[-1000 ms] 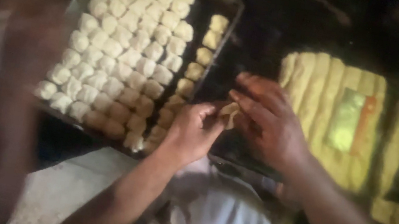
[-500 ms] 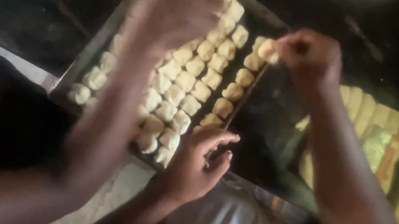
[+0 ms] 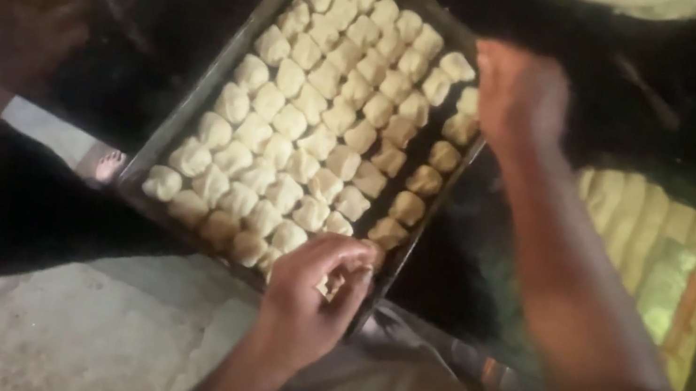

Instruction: The person flattens a large sheet of dough on a dark work table, cuts it into strips and small pieces using a dough scraper, then rolls each piece between their palms into balls and places the dough balls onto a baking tray, filling the tray row by row.

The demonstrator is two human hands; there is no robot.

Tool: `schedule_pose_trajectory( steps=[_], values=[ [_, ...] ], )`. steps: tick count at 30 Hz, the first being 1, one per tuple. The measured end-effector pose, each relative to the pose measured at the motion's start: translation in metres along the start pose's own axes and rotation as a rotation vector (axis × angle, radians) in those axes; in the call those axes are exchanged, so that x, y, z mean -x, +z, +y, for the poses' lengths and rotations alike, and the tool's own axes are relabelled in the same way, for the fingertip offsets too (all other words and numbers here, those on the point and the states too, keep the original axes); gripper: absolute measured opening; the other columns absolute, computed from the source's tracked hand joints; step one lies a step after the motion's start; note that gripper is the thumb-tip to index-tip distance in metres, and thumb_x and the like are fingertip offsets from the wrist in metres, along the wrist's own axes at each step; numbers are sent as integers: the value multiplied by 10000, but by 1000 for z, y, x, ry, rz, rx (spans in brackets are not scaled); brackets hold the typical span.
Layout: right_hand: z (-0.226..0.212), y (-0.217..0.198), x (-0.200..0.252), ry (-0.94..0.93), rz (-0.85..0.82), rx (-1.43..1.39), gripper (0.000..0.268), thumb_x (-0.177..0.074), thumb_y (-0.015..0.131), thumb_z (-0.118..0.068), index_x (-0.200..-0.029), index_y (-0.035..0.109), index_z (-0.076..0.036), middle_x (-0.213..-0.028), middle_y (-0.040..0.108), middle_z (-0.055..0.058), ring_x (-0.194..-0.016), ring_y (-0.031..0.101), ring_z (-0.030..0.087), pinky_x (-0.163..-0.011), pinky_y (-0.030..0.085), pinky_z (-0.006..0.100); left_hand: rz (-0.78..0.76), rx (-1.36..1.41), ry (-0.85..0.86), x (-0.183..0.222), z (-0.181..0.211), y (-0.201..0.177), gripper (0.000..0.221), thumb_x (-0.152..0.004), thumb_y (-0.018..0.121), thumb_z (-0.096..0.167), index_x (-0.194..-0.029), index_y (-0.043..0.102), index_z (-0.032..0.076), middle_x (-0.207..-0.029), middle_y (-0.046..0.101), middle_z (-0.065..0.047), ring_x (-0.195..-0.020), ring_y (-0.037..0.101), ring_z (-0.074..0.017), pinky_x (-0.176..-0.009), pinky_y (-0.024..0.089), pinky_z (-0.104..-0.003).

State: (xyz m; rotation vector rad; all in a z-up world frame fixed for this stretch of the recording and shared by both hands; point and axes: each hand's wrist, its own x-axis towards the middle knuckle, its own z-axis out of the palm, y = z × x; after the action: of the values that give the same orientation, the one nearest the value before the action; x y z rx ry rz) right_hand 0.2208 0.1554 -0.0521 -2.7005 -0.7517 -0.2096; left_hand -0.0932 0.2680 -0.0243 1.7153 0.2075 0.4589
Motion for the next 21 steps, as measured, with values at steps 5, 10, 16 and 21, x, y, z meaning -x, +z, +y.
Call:
schedule_pose_trajectory(
  steps=[5,10,16,21],
  values=[
    [-5,15,-8,-144,-16,52,177,-947,685,-180,-1096,755,-114,-1066,729,131,-925,708,324,-803,555,474,17,0,21,4,-7,0,124,-917,721,41,-1040,714,34,-920,731,-80,-713,695,-161,-610,537,-283],
    [-2,25,-14,-195,9,83,199,-839,737,-162,-1025,765,-96,-1090,698,160,-963,661,375,-817,528,513,-14,-2,60,7,-10,-2,149,-917,723,48,-1063,708,25,-966,738,-87,-740,698,-164,-625,539,-287],
    [-13,4,-8,-212,21,-3,103,-859,736,-185,-927,737,-108,-973,682,124,-926,669,360,-818,539,498,-10,-27,-22,14,-11,-5,132,-902,736,73,-1025,721,28,-949,748,-90,-688,712,-163,-589,549,-289],
    [-5,18,-6,-225,-71,89,106,-907,679,-139,-972,749,-93,-1056,673,150,-897,658,402,-791,523,511,4,-64,64,21,-8,-6,156,-892,750,63,-1037,710,21,-931,736,-106,-710,692,-188,-592,545,-304]
  ],
)
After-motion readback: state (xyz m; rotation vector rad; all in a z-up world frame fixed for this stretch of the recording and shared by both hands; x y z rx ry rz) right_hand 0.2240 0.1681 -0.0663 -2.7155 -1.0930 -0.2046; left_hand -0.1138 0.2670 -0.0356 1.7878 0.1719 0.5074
